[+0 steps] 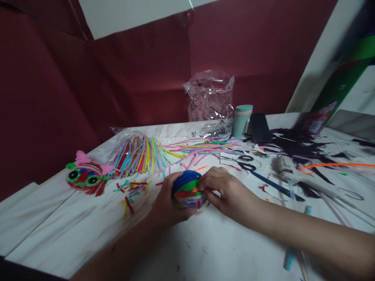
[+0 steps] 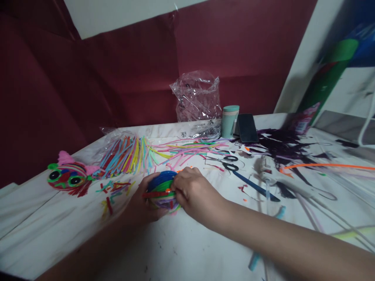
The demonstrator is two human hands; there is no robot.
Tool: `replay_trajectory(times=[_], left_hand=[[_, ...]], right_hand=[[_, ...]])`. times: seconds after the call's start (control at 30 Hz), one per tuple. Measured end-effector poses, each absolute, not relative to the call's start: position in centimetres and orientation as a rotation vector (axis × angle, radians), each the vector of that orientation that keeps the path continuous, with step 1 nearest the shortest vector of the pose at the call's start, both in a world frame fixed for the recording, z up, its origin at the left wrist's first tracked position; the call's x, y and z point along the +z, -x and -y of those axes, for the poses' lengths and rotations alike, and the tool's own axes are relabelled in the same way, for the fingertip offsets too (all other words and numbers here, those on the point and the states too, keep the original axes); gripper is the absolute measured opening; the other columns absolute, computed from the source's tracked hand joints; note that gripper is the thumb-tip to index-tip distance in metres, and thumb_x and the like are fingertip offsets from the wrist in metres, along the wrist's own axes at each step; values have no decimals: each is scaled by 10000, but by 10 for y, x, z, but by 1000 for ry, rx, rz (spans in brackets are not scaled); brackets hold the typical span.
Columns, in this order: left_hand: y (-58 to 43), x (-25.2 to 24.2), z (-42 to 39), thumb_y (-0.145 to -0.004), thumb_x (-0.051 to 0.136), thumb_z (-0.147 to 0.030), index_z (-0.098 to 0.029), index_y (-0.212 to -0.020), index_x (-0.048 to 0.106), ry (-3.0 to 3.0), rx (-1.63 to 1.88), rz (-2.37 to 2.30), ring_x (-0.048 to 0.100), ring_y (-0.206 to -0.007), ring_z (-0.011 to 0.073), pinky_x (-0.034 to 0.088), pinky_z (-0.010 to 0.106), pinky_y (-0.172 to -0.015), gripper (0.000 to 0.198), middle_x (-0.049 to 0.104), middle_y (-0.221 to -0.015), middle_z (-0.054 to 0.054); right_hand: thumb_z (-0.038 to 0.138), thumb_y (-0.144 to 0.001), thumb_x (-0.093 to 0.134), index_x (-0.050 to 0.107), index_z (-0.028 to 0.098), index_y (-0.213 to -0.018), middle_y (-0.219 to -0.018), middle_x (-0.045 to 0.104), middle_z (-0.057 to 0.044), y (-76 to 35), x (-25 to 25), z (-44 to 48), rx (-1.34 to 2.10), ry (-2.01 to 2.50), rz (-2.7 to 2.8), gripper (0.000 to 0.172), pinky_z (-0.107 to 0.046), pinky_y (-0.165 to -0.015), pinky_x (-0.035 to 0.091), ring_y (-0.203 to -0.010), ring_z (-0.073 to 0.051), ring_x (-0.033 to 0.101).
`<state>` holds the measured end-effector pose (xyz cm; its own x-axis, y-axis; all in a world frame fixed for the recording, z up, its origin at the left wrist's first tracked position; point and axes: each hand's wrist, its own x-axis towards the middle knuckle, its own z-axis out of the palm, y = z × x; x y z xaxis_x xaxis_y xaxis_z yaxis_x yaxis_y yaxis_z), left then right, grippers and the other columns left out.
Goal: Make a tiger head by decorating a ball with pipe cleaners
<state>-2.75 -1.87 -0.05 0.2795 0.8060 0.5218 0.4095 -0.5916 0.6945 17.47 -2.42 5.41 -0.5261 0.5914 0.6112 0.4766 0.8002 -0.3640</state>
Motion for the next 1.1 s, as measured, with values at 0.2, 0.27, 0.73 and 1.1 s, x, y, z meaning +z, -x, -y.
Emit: replay_trajectory(times=[0.2,0.27,0.73,1.1], left_hand=[[29,-3,17,-523,787,-247,-265,-1246,355,-2149,1247,-1091,531,-1081,305,450,474,-906,843,504,-1241,102],[29,-3,17,-525,788,-247,-270,-1251,350,-2151,1252,-1089,529,-1084,302,449,473,-909,848,500,-1244,99],[28,1,19,-522,774,-209,-268,-1223,409,-1900,1213,-1095,561,-1043,315,480,485,-866,792,553,-1202,83],[28,-9,16,-517,788,-219,-260,-1266,366,-2109,1276,-1094,528,-1084,292,437,462,-928,861,509,-1239,87]], right_hand=[[88,-818,507,582,166,-719,-728,610,-57,-171,53,24,134,825,2243,146,-325,-692,377,-735,-183,526],[91,-819,506,581,165,-701,-722,598,-58,-170,52,24,99,838,2259,158,-323,-688,361,-732,-182,513],[82,-795,495,613,169,-809,-764,637,-55,-186,63,25,85,817,2168,147,-350,-731,364,-767,-195,533],[115,-848,452,601,144,-766,-810,615,-88,-178,47,29,-20,675,2351,173,-370,-740,317,-800,-204,470]])
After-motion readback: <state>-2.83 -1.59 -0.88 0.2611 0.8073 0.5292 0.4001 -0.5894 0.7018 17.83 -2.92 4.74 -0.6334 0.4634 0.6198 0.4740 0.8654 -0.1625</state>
